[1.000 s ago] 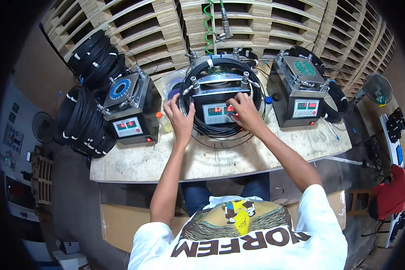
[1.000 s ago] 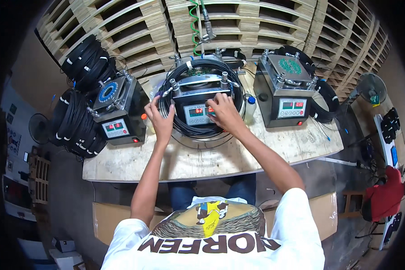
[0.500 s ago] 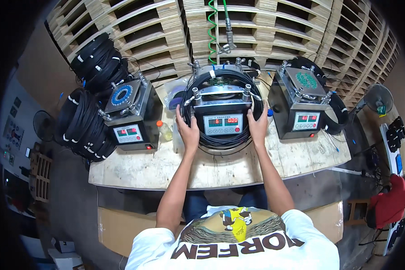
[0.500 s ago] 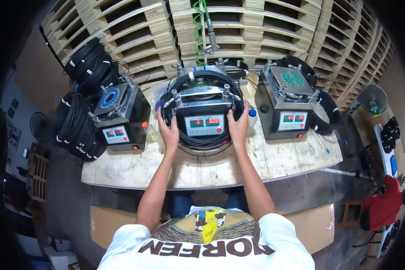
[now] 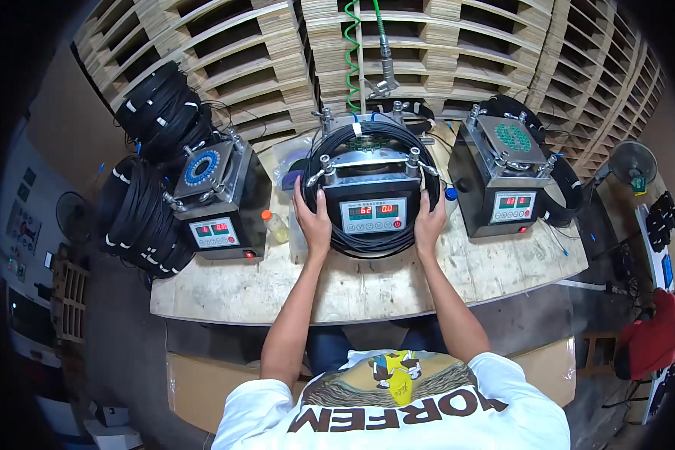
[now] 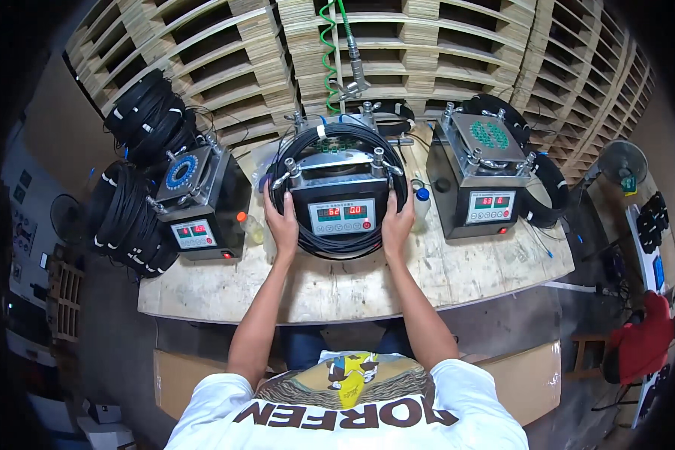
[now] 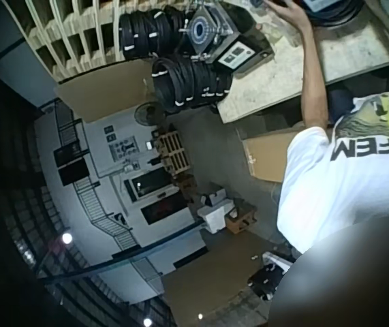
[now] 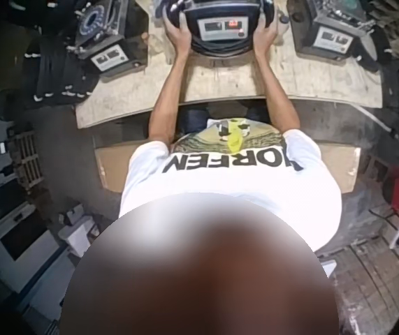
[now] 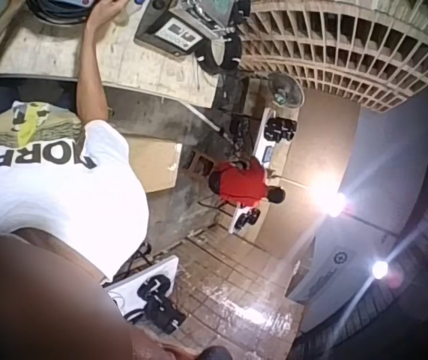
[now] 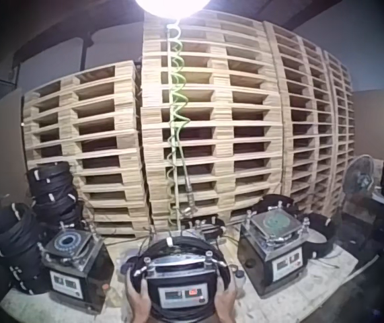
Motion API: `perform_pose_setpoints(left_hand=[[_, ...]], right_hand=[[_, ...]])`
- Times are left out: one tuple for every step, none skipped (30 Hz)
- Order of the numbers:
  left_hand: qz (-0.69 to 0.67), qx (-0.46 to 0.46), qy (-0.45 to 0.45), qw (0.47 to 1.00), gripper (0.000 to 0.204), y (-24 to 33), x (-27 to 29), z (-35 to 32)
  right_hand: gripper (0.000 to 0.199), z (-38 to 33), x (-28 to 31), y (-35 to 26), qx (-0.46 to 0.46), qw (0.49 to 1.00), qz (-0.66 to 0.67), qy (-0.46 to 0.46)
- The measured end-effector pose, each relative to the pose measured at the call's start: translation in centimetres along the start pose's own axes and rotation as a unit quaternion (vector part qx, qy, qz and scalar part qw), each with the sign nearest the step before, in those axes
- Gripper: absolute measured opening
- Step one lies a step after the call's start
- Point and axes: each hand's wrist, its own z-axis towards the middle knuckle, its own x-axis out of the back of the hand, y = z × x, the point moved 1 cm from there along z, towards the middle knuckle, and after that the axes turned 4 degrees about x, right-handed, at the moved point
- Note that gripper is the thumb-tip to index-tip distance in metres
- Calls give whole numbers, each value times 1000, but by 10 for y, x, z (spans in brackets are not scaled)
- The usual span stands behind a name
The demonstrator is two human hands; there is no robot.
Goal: Polishing the ends of fiber optic cables using a polishing machine.
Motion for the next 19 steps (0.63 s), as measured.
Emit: perform_pose_setpoints(left_hand=[[3, 2, -3, 1000, 52, 0, 0, 1], [3, 0, -4, 1000, 52, 1, -1, 2], [5, -7, -4, 1000, 51, 2, -2, 4], [10, -13, -2, 1000, 51, 1, -1, 3], [11, -14, -1, 1000, 51, 0, 1, 2], [13, -12, -2, 1000, 52, 0, 3, 1], [14, -12, -4, 1000, 53, 1, 3, 2], [13, -15, -4, 1000, 53, 3, 5, 0], [25, -11, -21, 999, 55, 5, 9, -4], [37, -8, -37, 999, 57, 6, 12, -6], [37, -11, -37, 999, 57, 5, 14, -5], [23, 1, -50, 998, 59, 5, 16, -3], [11, 15, -63, 998, 61, 7, 19, -2], [20, 1, -54, 998, 63, 10, 20, 0], [21, 1, -53, 998, 63, 13, 20, 3], [18, -4, -51, 999, 65, 19, 18, 8], [15, -7, -52, 999, 66, 27, 16, 11], [11, 10, -78, 997, 68, 35, 15, 15], [12, 10, -76, 997, 68, 35, 17, 15]], right_hand=[[46, 0, 0, 3, 0, 1000, 0, 2], [45, 1, 0, 6, 15, 1000, -8, 3], [45, 2, 1, 8, 30, 999, -17, 4], [45, 1, 0, 6, 29, 999, -16, 3], [45, 0, 0, 4, 11, 1000, -14, 0], [45, 0, 0, 2, -7, 1000, -11, -2], [45, 2, 1, 1, -5, 1000, -10, -1], [44, 5, 4, 0, 18, 1000, -15, -13], [43, 7, 7, -1, 41, 999, -20, -26], [43, 8, 11, -1, 19, 999, -21, -33], [43, 11, 13, -1, 21, 999, -19, -32], [45, 14, 14, -1, 18, 999, -25, -41], [46, 16, 15, -7, 13, 998, -32, -53], [48, 18, 15, -15, -7, 997, -25, -66], [48, 20, 15, -18, -7, 997, -24, -68], [49, 24, 15, -20, 17, 997, -35, -62], [50, 26, 17, -21, 38, 997, -48, -55], [52, 29, 17, -16, 21, 997, -45, -58], [52, 30, 14, -16, 16, 997, -54, -61]])
